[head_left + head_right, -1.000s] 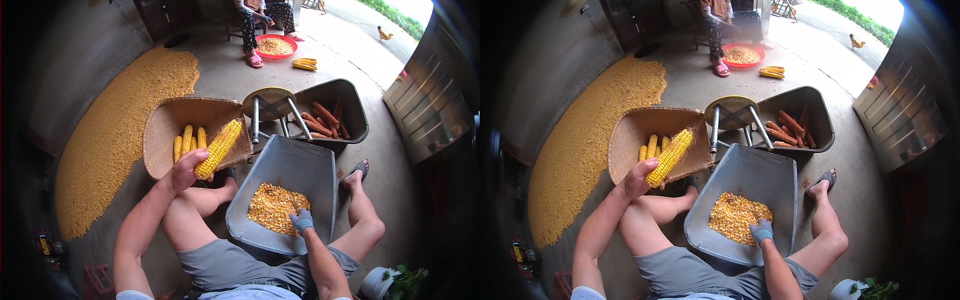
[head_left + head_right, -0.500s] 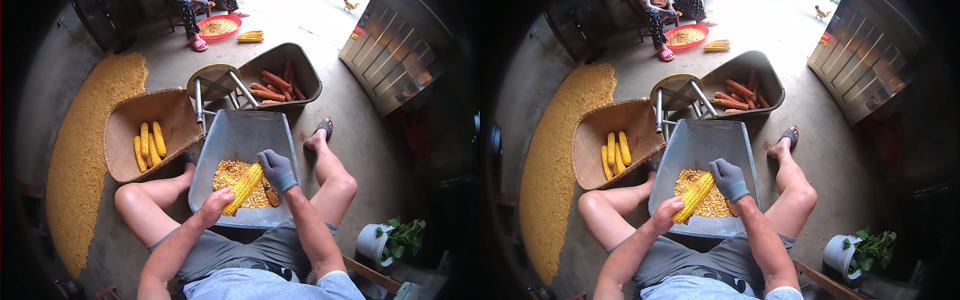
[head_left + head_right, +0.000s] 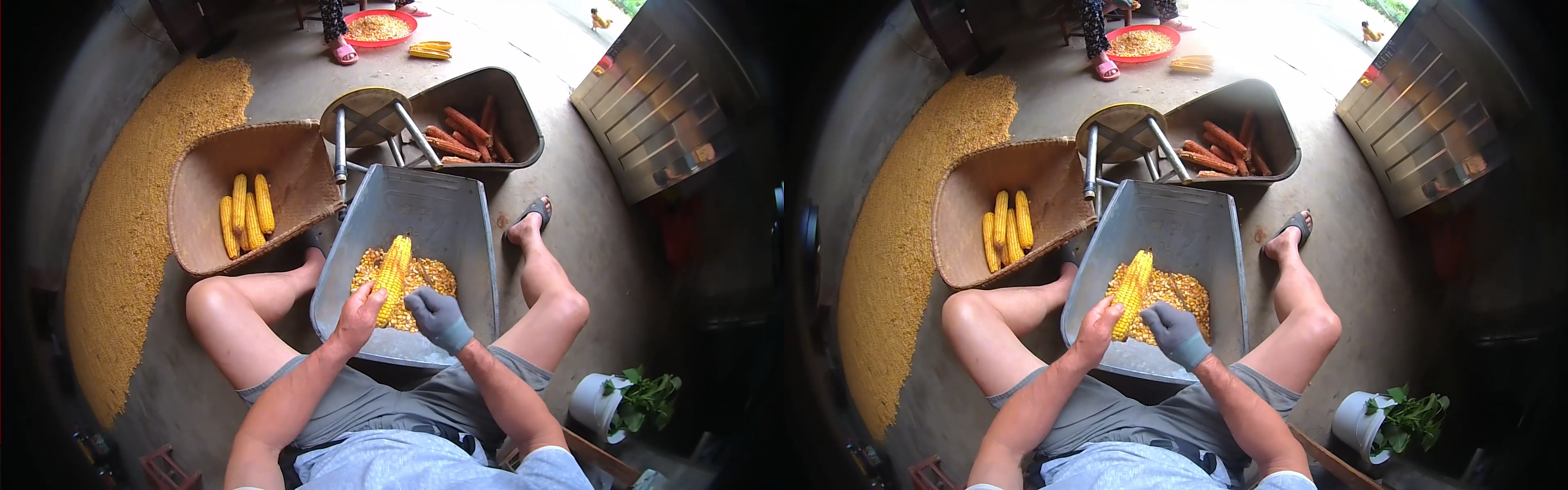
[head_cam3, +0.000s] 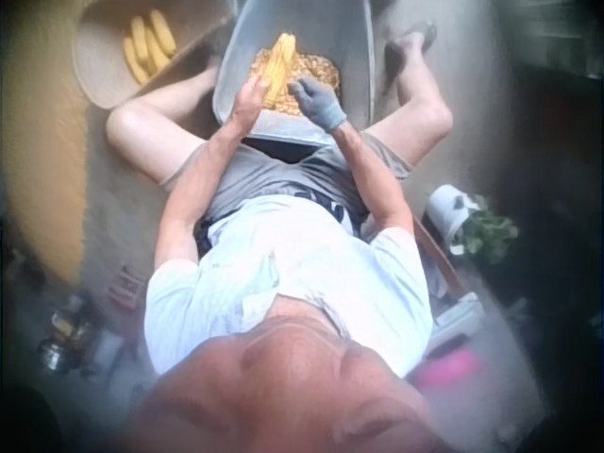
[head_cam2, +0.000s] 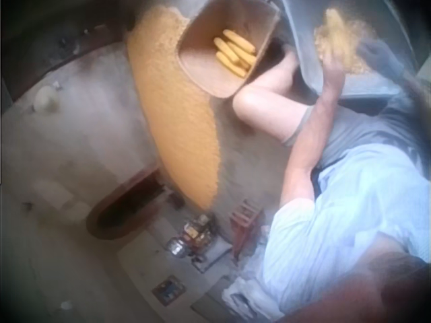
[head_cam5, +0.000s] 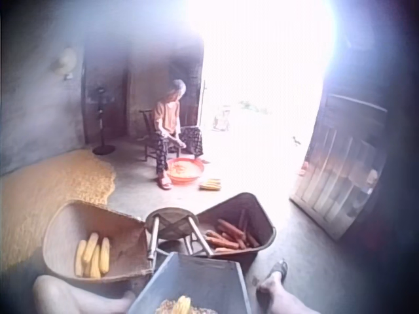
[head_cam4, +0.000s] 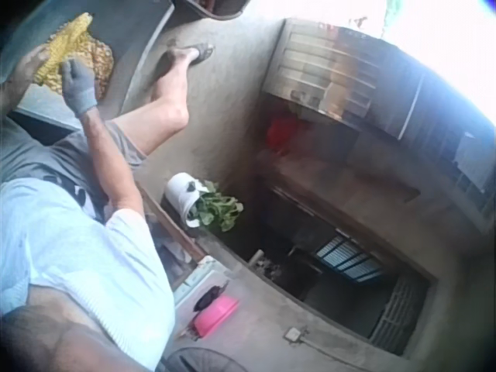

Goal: Shelling kernels from ears of corn by hand into a metal container.

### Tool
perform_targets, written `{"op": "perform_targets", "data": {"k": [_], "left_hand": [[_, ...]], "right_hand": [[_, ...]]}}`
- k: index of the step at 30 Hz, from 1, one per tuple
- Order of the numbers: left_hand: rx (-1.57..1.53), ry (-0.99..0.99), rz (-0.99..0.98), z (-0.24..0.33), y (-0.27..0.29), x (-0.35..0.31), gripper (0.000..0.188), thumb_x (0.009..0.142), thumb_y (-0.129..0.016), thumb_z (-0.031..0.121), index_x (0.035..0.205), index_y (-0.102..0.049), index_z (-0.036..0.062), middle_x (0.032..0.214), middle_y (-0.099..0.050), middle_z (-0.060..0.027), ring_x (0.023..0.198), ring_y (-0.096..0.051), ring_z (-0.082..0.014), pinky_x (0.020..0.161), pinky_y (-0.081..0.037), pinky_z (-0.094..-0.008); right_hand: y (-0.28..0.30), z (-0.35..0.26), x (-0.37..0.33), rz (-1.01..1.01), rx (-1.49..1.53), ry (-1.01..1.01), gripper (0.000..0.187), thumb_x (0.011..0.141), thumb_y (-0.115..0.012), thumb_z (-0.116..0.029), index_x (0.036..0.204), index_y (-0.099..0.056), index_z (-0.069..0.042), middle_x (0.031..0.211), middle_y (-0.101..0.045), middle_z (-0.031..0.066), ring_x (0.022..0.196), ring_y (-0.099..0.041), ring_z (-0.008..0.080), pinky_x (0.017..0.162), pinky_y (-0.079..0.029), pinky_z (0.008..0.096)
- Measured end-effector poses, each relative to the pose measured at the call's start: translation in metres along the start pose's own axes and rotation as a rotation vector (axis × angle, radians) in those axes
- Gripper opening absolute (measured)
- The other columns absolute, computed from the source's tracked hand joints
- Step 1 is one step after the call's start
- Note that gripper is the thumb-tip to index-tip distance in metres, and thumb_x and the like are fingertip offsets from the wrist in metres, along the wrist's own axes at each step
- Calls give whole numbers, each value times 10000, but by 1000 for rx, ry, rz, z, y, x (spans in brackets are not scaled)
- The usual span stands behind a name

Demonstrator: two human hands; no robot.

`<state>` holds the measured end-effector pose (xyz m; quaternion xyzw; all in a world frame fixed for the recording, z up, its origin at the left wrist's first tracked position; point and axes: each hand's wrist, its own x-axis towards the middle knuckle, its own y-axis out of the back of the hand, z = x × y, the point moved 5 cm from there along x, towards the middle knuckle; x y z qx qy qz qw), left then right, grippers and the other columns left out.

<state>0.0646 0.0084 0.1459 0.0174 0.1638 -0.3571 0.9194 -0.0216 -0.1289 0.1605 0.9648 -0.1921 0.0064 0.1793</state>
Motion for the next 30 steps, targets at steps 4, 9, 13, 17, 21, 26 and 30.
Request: {"op": "perform_targets", "data": {"k": [4,9,13,17,21,26,30], "left_hand": [[-301,56,-14,2,8,2,362,938,-462,242,1131,-505,-61,945,-594,-75,811,-554,-111,739,-455,-256],[-512,133,-160,21,-8,-7,388,913,-402,284,1152,-489,-10,905,-578,-103,702,-573,-170,637,-471,-273],[-462,119,-198,20,-10,-8,407,909,-411,288,1167,-483,-18,898,-578,-102,706,-573,-169,651,-469,-275],[-427,116,-260,24,-18,-12,430,908,-416,291,1192,-468,-28,903,-576,-102,709,-572,-164,667,-466,-271],[-385,121,-217,19,-18,-13,443,914,-417,290,1216,-452,-31,902,-573,-95,713,-563,-149,669,-461,-262],[-236,47,-162,5,-13,-6,497,918,-519,228,1303,-404,-65,1101,-575,-101,960,-551,-109,832,-449,-239],[26,-114,-43,-1,-5,-5,508,907,-564,217,1295,-409,-71,1105,-583,-120,1010,-552,-152,879,-442,-273]], "right_hand": [[-12,-3,-6,-242,494,-488,190,949,-538,-183,849,-567,-25,619,-518,0,480,-500,81,433,-401,226],[24,13,18,90,670,-450,180,942,-540,-170,894,-573,1,682,-554,38,551,-557,113,509,-471,244],[34,17,30,157,626,-418,214,951,-531,-205,971,-568,5,802,-598,51,674,-607,126,604,-504,243],[31,21,33,-56,553,-368,261,969,-499,-223,1118,-541,-13,900,-599,41,763,-600,105,689,-504,232],[25,19,25,-161,448,-335,215,963,-518,-216,963,-586,-12,728,-571,12,624,-536,64,562,-454,217],[20,-17,14,-178,415,-263,194,937,-565,-183,846,-605,-16,615,-539,-3,535,-498,54,490,-418,229],[13,-51,-4,-381,487,-248,162,924,-567,-152,841,-611,-20,636,-558,13,535,-524,69,495,-428,220]]}}
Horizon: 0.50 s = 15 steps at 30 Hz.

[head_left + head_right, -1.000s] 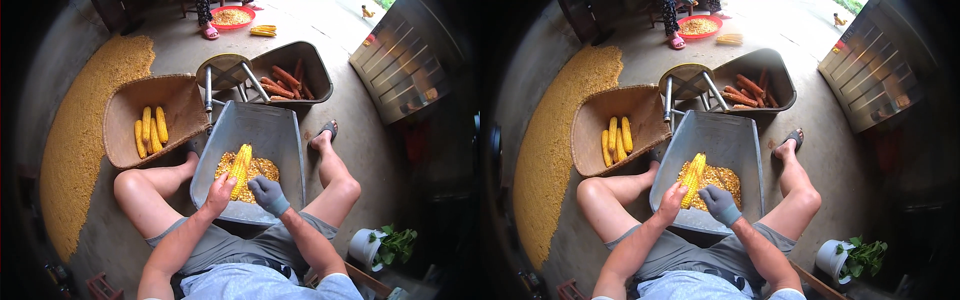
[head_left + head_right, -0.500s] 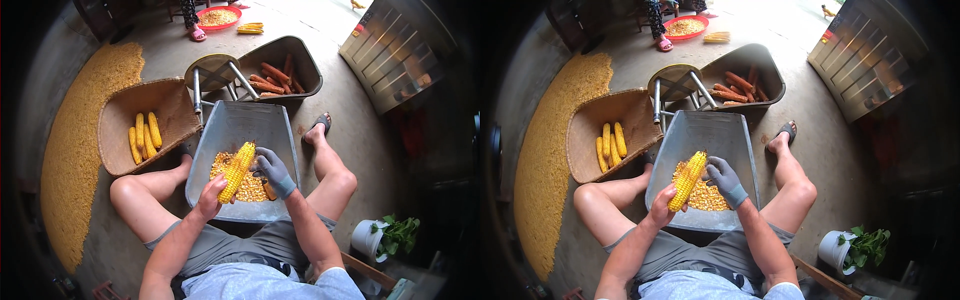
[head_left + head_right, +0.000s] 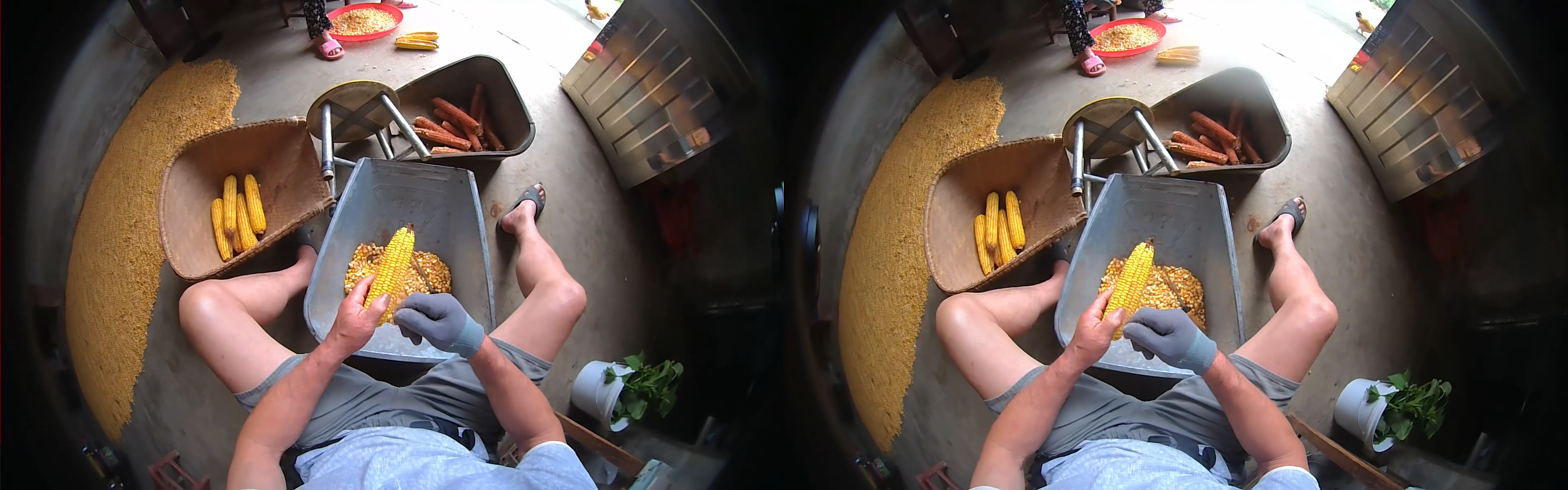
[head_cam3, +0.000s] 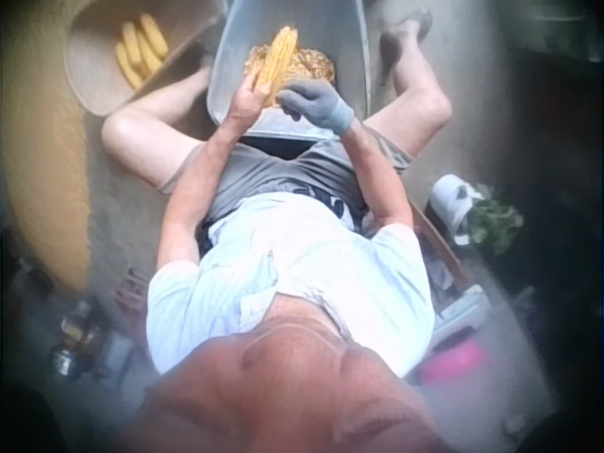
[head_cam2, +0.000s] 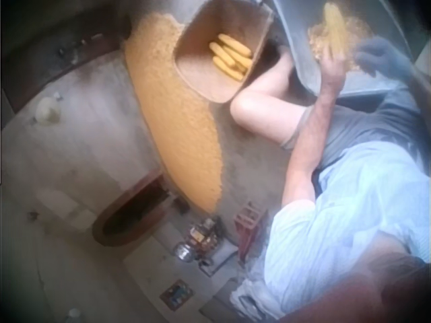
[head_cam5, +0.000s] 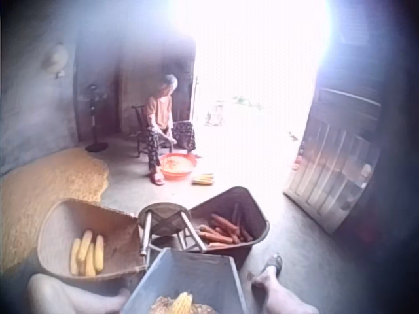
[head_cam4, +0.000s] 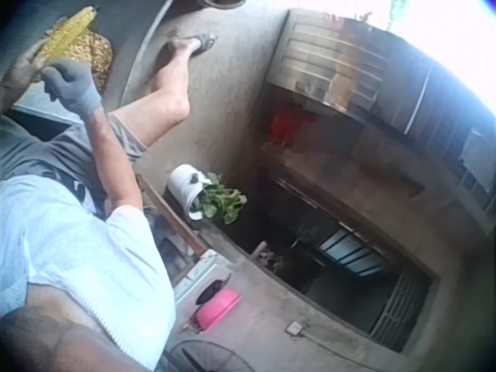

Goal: Shelling kernels from ears of corn by hand into a metal container.

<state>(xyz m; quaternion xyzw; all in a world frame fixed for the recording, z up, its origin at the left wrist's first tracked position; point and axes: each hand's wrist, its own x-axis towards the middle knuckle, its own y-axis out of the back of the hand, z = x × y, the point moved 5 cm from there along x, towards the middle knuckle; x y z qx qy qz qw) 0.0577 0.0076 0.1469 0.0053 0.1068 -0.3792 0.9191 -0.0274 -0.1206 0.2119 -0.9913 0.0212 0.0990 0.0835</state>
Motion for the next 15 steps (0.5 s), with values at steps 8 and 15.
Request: {"op": "perform_targets", "data": {"k": [8,15], "left_hand": [[451,-155,39,24,-7,-5,591,852,-622,273,1292,-409,-58,1145,-558,-241,1074,-559,-311,923,-444,-361],[710,-323,56,29,-17,-12,658,813,-638,265,1321,-364,-51,1188,-506,-267,1072,-536,-407,913,-454,-420]], "right_hand": [[59,22,18,544,-220,-55,245,926,-571,-213,843,-589,17,648,-586,85,553,-575,142,528,-456,287],[53,36,33,290,-539,4,284,912,-573,-285,831,-573,-13,721,-569,191,622,-547,363,572,-439,398]]}}
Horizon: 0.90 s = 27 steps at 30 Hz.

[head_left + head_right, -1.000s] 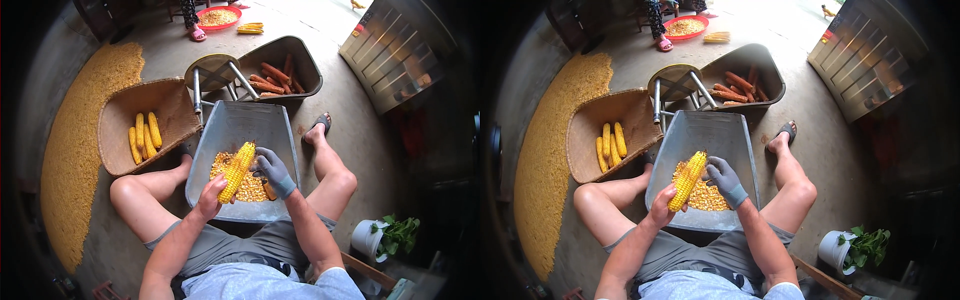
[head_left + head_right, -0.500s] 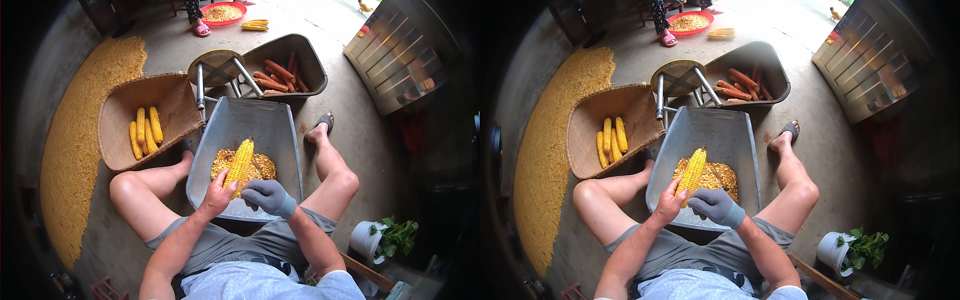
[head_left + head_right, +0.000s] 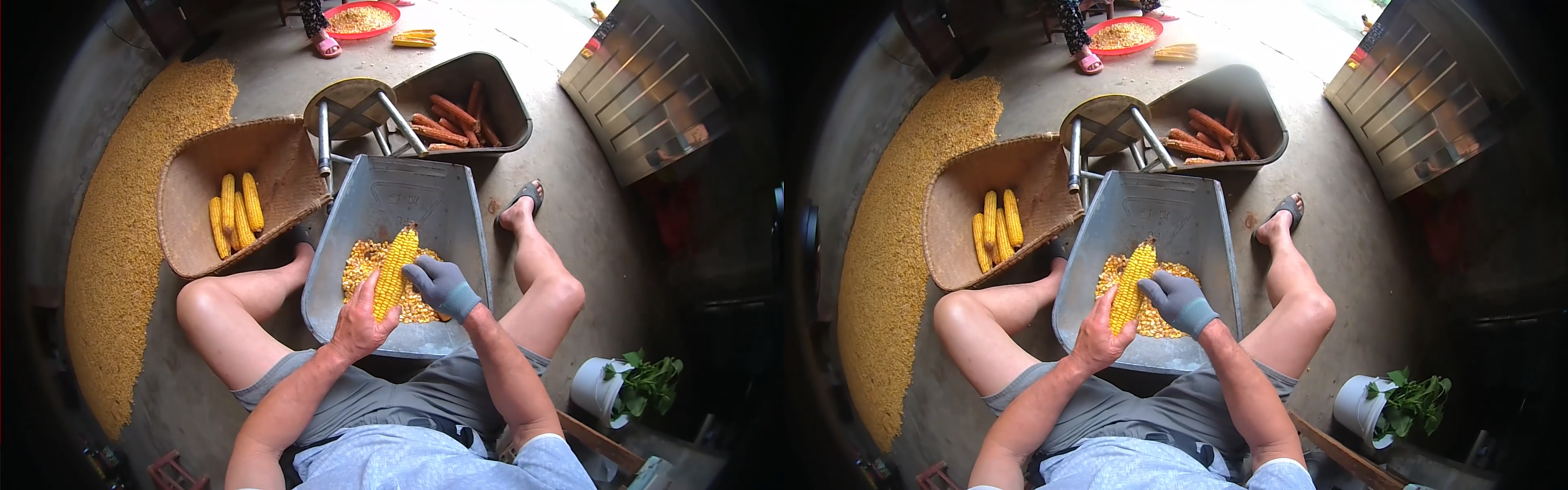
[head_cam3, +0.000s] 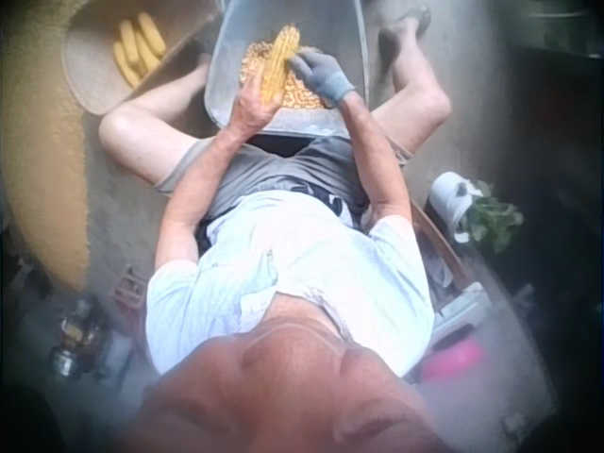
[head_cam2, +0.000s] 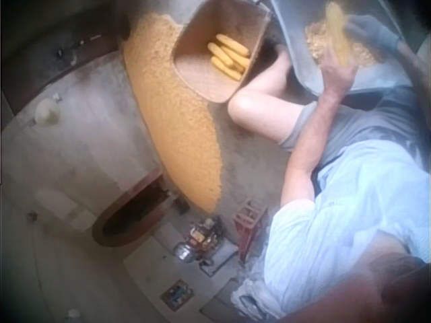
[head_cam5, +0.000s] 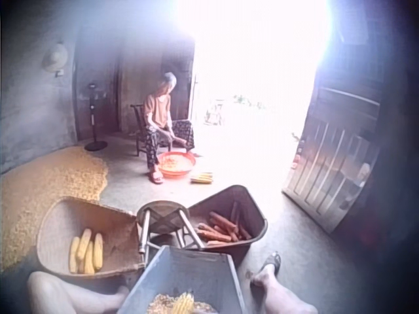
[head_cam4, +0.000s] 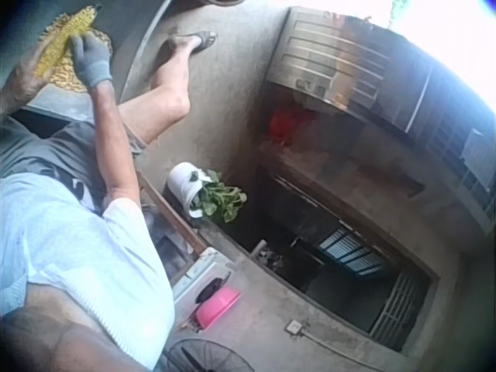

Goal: Shelling kernels from ears of corn by hand into a metal container.

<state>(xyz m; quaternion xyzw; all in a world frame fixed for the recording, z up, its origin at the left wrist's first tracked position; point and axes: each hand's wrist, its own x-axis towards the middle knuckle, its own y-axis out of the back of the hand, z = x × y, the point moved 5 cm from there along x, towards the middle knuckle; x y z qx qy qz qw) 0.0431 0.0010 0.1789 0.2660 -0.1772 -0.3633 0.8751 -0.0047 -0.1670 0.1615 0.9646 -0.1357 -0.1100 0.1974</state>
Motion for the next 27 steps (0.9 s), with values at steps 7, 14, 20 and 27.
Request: {"op": "perform_targets", "data": {"k": [7,14,20,27], "left_hand": [[180,-23,5,-4,2,2,736,778,-685,279,1348,-344,-41,1051,-505,-235,948,-559,-386,786,-492,-436],[336,-92,14,-3,1,1,752,726,-718,234,1324,-370,-60,998,-496,-211,885,-558,-361,783,-481,-422],[429,-145,4,8,1,1,722,694,-740,192,1284,-410,-62,1009,-494,-184,899,-541,-331,778,-464,-411],[529,-162,-24,7,-7,-3,703,655,-761,180,1239,-451,-61,992,-490,-168,886,-522,-305,776,-446,-398]], "right_hand": [[-14,-49,-23,-97,54,237,198,870,-624,-177,772,-554,-20,665,-508,172,561,-482,318,531,-418,357],[-2,-66,-43,-209,358,-96,169,885,-617,-178,833,-620,-17,616,-576,62,541,-537,90,513,-438,280],[20,-34,-11,165,-312,-38,324,882,-599,-333,761,-592,-32,679,-606,183,624,-596,367,553,-471,404],[-17,-29,-10,11,-557,222,232,874,-553,-268,752,-574,-72,703,-601,162,666,-599,369,584,-469,458]]}}
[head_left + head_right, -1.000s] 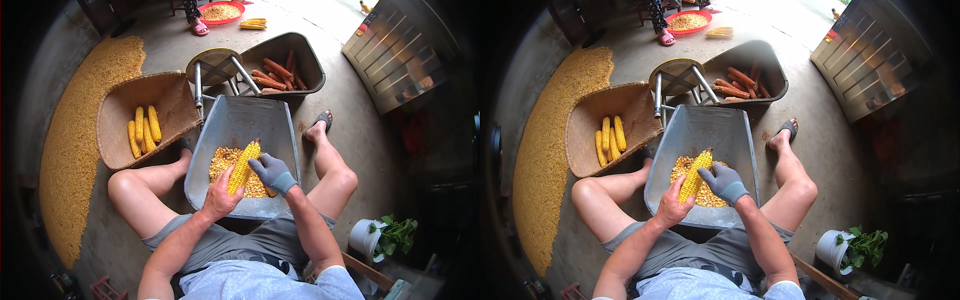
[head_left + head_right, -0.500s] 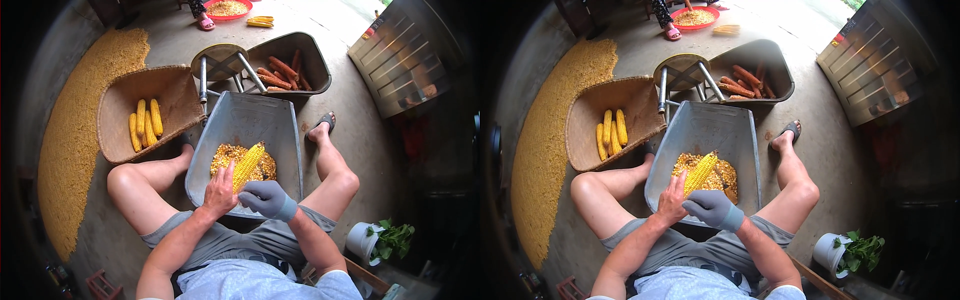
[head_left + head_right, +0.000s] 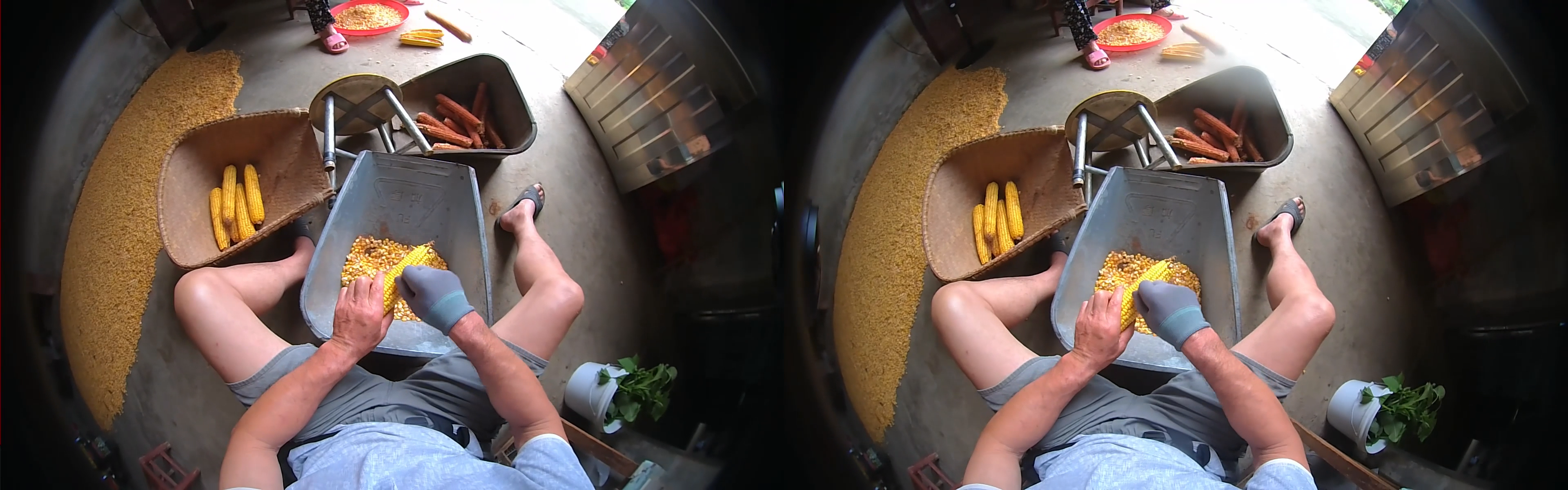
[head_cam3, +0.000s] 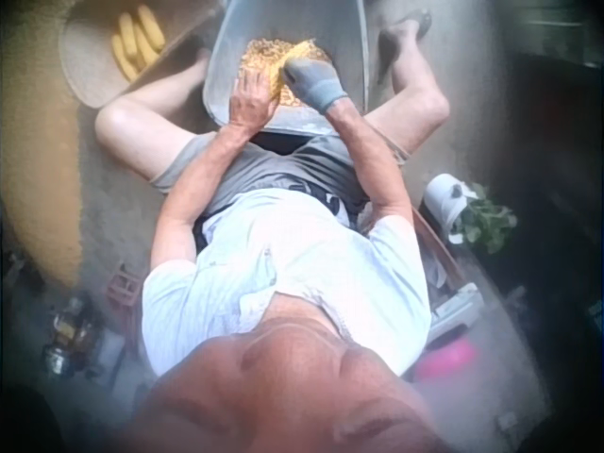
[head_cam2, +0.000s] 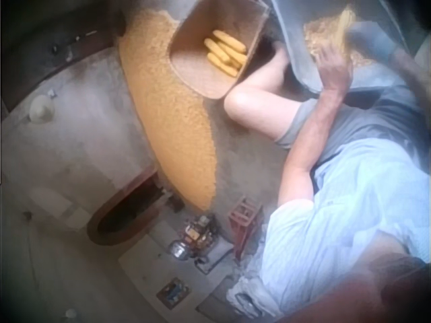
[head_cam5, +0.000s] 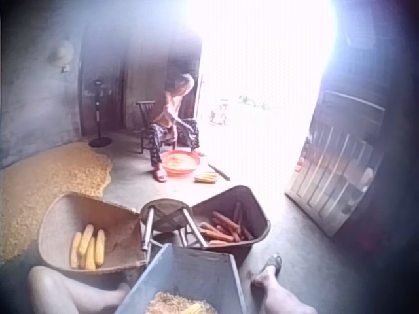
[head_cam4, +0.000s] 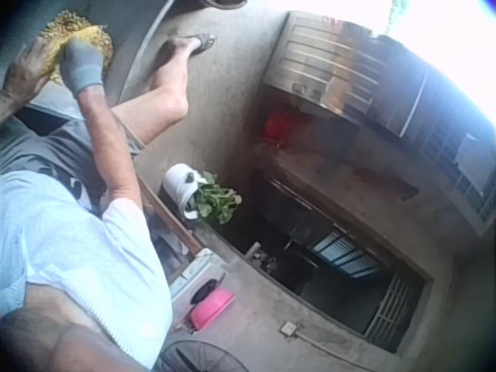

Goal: Shelling kernels from ears of corn by hand into a metal container.

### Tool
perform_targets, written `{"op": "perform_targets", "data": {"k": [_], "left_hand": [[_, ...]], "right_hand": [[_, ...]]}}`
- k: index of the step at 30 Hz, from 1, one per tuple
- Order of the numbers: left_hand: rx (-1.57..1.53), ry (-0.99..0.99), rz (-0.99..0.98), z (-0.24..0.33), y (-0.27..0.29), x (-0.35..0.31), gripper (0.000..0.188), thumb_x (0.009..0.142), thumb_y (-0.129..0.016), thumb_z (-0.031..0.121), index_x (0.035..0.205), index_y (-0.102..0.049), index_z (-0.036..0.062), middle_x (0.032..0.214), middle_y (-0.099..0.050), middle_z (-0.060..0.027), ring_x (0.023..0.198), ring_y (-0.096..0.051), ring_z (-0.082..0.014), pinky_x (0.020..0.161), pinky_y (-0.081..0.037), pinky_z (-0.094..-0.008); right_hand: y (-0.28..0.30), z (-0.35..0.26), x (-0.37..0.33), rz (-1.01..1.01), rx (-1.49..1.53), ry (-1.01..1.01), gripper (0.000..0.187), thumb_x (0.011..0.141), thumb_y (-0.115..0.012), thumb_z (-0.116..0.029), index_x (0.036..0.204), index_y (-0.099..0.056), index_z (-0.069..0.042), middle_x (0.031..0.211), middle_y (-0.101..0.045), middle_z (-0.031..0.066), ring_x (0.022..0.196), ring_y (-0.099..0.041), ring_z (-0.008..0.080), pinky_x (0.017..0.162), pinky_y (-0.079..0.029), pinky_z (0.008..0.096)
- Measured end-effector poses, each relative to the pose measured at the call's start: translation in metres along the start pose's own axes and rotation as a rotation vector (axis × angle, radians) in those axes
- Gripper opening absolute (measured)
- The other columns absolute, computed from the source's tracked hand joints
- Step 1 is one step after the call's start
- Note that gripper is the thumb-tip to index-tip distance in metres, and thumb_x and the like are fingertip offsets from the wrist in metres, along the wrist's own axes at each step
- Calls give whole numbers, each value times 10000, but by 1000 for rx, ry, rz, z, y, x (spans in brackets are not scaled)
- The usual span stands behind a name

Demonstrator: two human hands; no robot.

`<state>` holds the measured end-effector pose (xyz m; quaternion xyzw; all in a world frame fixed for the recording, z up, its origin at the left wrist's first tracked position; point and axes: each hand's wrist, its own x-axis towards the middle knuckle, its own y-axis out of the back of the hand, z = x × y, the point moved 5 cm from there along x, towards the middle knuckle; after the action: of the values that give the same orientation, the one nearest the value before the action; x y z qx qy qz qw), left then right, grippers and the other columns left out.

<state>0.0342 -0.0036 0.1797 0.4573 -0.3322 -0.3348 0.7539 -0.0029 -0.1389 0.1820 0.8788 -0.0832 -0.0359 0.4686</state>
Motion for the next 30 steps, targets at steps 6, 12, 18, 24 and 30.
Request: {"op": "perform_targets", "data": {"k": [6,12,18,24,30], "left_hand": [[-386,341,24,-31,-15,-1,575,711,-724,234,1179,-516,-26,1009,-512,-207,916,-551,-335,736,-464,-428],[-1480,936,-210,-37,-26,-13,232,941,-523,273,936,-565,44,715,-525,-26,565,-504,-108,515,-403,-247],[-1707,955,-203,-18,-15,-13,240,946,-501,268,976,-538,33,779,-553,-51,605,-526,-118,542,-418,-245],[-1649,976,-285,-8,-20,-14,247,947,-488,249,1022,-531,18,793,-556,-44,609,-520,-96,524,-414,-228],[-1491,1018,-281,-12,-25,-12,279,932,-520,183,1117,-520,-25,804,-563,-35,633,-524,-84,552,-433,-226]], "right_hand": [[27,-55,-25,-136,578,295,148,870,-605,-153,779,-568,-42,625,-545,111,526,-533,257,519,-443,322],[71,-6,-2,-291,1026,-344,218,939,-545,-162,784,-581,-13,627,-560,14,522,-508,59,479,-397,211],[105,87,86,-77,774,-386,228,937,-559,-204,821,-594,-11,645,-578,21,526,-526,73,478,-414,215],[141,195,204,-72,449,-508,190,873,-616,-212,842,-613,-25,660,-595,29,544,-565,102,469,-448,236],[117,299,282,-203,43,-369,398,802,-552,-24,1196,-576,-82,842,-655,79,726,-619,169,666,-510,271]]}}
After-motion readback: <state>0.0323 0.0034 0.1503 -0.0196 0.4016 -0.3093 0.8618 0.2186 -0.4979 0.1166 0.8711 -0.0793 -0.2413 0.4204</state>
